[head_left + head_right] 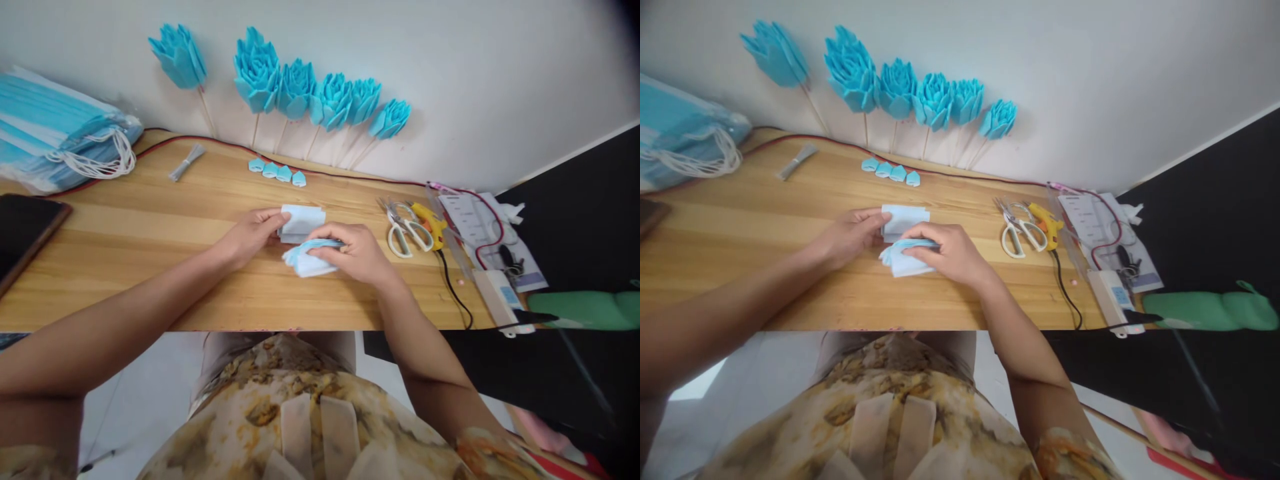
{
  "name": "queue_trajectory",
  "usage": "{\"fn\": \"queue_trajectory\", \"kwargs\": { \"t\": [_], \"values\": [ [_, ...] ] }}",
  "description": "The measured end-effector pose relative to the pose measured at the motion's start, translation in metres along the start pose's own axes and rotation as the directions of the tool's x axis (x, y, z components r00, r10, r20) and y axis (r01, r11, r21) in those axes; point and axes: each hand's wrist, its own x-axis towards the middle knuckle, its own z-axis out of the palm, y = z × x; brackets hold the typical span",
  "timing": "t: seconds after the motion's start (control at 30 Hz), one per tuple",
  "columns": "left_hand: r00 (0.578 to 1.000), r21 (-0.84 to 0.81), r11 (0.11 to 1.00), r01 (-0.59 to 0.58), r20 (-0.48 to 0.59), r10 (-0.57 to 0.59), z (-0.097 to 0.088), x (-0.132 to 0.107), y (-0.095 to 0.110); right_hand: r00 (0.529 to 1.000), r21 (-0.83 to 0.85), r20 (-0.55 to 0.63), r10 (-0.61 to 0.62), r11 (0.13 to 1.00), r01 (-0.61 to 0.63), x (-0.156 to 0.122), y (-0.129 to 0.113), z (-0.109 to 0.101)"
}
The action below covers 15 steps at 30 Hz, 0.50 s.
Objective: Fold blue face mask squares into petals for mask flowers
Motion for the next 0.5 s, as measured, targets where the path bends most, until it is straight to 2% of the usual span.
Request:
{"fn": "queue_trajectory", "kwargs": {
  "t": [0.1, 0.27, 0.37, 0.5],
  "values": [
    [1.0, 0.045, 0.999, -0.011, 0.0, 0.011, -0.001, 0.0, -0.001, 0.996, -0.153, -0.04, -0.079, 0.986, 0.073, 0.007, 0.003, 0.013],
    [0.999, 0.119, 0.992, -0.028, 0.022, 0.025, -0.001, -0.002, 0.0, 0.968, -0.252, -0.105, -0.226, 0.948, 0.194, 0.007, 0.016, 0.019],
    [0.998, 0.111, 0.993, -0.033, 0.061, 0.027, 0.0, -0.003, 0.001, 0.966, -0.292, -0.135, -0.222, 0.94, 0.175, 0.007, 0.019, 0.02],
    [0.992, 0.01, 1.0, -0.02, 0.128, 0.019, 0.0, -0.002, 0.0, 0.968, -0.316, -0.18, -0.176, 0.942, 0.112, 0.008, 0.02, 0.021]
  ]
}}
